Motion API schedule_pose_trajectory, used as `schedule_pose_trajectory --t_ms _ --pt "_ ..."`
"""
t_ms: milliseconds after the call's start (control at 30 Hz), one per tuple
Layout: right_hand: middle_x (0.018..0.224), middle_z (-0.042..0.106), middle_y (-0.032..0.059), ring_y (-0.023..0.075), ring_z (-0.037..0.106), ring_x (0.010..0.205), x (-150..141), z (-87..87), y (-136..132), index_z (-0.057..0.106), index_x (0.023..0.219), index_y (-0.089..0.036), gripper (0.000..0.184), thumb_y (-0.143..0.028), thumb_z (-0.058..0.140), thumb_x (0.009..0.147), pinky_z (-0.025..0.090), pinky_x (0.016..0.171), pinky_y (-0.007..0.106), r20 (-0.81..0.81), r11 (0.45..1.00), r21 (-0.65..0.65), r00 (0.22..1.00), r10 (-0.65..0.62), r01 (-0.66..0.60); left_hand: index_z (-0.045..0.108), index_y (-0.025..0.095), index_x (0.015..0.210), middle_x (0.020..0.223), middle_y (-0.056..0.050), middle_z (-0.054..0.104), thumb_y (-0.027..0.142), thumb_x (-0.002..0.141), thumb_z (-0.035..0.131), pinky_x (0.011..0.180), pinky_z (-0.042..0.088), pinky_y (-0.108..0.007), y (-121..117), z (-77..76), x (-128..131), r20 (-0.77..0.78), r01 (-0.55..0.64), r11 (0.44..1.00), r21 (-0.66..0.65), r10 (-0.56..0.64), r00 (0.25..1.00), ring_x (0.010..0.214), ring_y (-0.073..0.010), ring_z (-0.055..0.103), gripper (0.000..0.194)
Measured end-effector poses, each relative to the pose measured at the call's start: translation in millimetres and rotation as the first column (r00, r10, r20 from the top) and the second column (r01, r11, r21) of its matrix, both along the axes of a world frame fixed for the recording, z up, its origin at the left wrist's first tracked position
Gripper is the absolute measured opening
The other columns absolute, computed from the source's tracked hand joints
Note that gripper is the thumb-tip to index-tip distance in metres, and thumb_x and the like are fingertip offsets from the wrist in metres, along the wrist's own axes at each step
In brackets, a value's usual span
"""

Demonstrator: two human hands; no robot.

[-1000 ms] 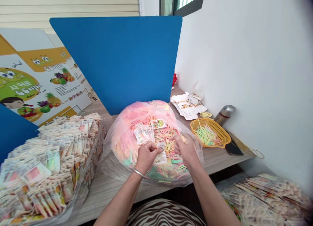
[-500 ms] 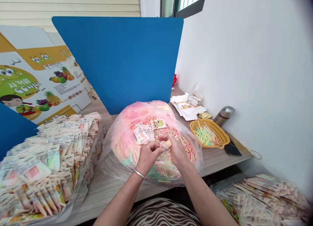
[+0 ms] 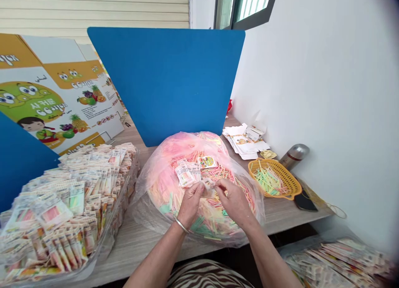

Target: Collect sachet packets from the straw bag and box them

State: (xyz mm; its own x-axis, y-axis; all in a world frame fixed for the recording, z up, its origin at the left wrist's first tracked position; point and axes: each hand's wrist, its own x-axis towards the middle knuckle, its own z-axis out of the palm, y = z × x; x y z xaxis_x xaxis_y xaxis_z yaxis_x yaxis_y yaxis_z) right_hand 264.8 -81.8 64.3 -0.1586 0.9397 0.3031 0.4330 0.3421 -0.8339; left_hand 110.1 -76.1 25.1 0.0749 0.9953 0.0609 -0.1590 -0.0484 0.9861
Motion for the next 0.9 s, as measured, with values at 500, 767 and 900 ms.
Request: schedule_pose_trajectory --t_ms 500,767,900 --pt "0.091 0.072 0.0089 0.0267 0.068 0.083 -75.1 -89.8 131.4 0.063 0.095 -0.018 0.034 -0.039 0.074 0.07 0.048 0.074 0.036 -0.055 0.924 -0.382 0.998 -0.02 -0.002 0.07 0.016 0.091 0.113 -0.011 0.067 0.031 0.082 0.059 0.095 0.043 -0.034 107.1 -5.0 -90.5 -0.675 -0.34 0.918 0.204 0.384 0.63 0.112 -0.0244 0.057 0.02" --pt "0.1 0.07 0.0059 0.0246 0.065 0.087 -91.8 -101.2 131.5 0.06 0.114 -0.019 0.055 -0.03 0.078 0.063 0.05 0.074 0.034 -0.197 0.937 -0.349 0.979 -0.053 -0.02 0.069 0.018 0.077 0.078 -0.003 0.068 0.027 0.076 0.06 0.071 0.04 -0.027 143.9 -8.7 -84.6 -0.813 -0.187 0.981 0.059 0.155 0.561 0.074 -0.0174 0.06 0.013" --pt "0.098 0.067 0.0052 0.026 0.062 0.091 -91.3 -96.0 130.2 0.062 0.113 -0.021 0.05 -0.032 0.077 0.066 0.048 0.079 0.036 -0.178 0.952 -0.283 0.982 0.067 -0.116 0.063 0.017 0.081 0.077 0.0 0.064 0.032 0.078 0.06 0.068 0.041 -0.024 133.0 -9.6 -83.6 -0.612 -0.129 0.991 0.038 0.125 0.781 0.072 -0.0142 0.057 0.015"
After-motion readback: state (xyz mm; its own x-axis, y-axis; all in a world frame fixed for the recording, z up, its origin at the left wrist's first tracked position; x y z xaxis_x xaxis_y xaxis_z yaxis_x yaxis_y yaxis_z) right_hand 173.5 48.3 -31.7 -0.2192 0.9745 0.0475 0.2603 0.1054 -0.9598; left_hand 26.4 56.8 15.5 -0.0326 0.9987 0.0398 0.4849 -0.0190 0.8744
